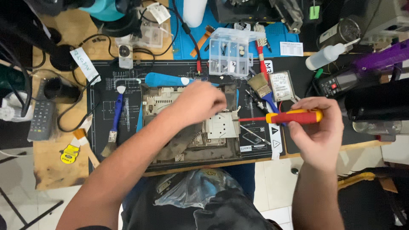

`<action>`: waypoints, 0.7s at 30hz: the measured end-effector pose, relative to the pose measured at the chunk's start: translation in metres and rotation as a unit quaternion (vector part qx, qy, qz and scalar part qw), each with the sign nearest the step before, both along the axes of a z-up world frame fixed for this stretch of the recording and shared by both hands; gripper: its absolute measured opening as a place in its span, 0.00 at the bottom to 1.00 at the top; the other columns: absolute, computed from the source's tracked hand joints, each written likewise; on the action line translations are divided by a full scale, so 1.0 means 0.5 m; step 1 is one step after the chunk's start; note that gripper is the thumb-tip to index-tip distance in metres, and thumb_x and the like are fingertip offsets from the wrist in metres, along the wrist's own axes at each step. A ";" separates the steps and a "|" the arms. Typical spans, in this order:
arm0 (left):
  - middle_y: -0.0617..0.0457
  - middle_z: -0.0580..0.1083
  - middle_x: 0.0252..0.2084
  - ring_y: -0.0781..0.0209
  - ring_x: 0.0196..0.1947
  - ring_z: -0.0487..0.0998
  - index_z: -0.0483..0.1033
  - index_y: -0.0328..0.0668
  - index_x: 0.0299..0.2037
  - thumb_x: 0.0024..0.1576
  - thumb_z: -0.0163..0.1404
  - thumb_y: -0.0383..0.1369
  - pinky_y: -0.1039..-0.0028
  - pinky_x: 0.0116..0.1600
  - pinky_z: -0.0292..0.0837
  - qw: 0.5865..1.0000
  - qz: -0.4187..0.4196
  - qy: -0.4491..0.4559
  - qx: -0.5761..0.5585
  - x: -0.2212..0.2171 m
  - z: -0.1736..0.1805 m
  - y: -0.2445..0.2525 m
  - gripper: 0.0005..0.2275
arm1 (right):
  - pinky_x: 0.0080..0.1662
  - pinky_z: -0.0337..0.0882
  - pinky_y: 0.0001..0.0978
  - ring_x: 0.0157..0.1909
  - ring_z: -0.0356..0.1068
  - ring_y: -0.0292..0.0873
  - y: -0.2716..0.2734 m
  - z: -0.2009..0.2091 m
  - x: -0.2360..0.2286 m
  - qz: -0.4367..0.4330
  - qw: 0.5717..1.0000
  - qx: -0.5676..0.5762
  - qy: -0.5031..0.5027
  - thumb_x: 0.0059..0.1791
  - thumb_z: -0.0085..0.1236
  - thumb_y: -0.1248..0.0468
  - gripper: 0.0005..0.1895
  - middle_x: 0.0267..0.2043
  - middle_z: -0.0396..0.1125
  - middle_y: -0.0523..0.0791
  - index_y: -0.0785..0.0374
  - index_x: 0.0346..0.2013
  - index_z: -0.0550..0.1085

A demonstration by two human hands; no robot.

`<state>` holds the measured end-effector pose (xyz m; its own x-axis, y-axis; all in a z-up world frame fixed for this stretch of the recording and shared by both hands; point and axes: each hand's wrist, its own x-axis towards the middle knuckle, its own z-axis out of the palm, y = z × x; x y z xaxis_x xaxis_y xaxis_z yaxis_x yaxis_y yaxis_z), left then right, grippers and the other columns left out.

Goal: The person uses a screwdriver to remove screws from a disassembled electronic device on a workbench. They then lift and set aside a metal cover, exposing the internal components including a fan and circuitry.

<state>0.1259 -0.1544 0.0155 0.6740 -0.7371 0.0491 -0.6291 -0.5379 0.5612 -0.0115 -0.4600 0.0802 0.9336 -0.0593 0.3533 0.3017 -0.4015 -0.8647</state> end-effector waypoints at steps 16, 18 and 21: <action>0.38 0.86 0.37 0.37 0.40 0.89 0.88 0.31 0.50 0.69 0.59 0.32 0.44 0.55 0.84 0.998 0.031 -0.045 -0.014 0.219 -0.109 -0.161 0.10 | 0.60 0.78 0.58 0.56 0.77 0.68 -0.071 -0.147 -0.014 -0.044 0.997 0.060 0.036 0.43 0.71 0.81 0.27 0.53 0.72 0.68 0.78 0.55 0.71; 0.43 0.87 0.40 0.40 0.45 0.90 0.88 0.37 0.57 0.71 0.60 0.40 0.47 0.54 0.85 0.998 0.042 -0.056 -0.002 0.204 -0.069 -0.131 0.14 | 0.58 0.78 0.55 0.60 0.78 0.63 -0.076 -0.147 -0.010 -0.035 0.998 0.051 0.019 0.46 0.71 0.79 0.24 0.54 0.74 0.64 0.76 0.54 0.71; 0.38 0.87 0.39 0.29 0.47 0.89 0.88 0.35 0.57 0.71 0.59 0.41 0.36 0.53 0.83 0.998 0.060 -0.027 -0.017 0.136 0.010 -0.058 0.16 | 0.60 0.76 0.51 0.58 0.77 0.60 -0.066 -0.147 -0.003 -0.020 0.998 0.066 0.005 0.46 0.74 0.78 0.23 0.52 0.74 0.64 0.76 0.52 0.72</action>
<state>0.1941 -0.1836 0.0205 0.7524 -0.6492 0.1119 -0.5916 -0.5913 0.5480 -0.0131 -0.4929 0.0067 0.9327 -0.1426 0.3312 0.2790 -0.2963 -0.9134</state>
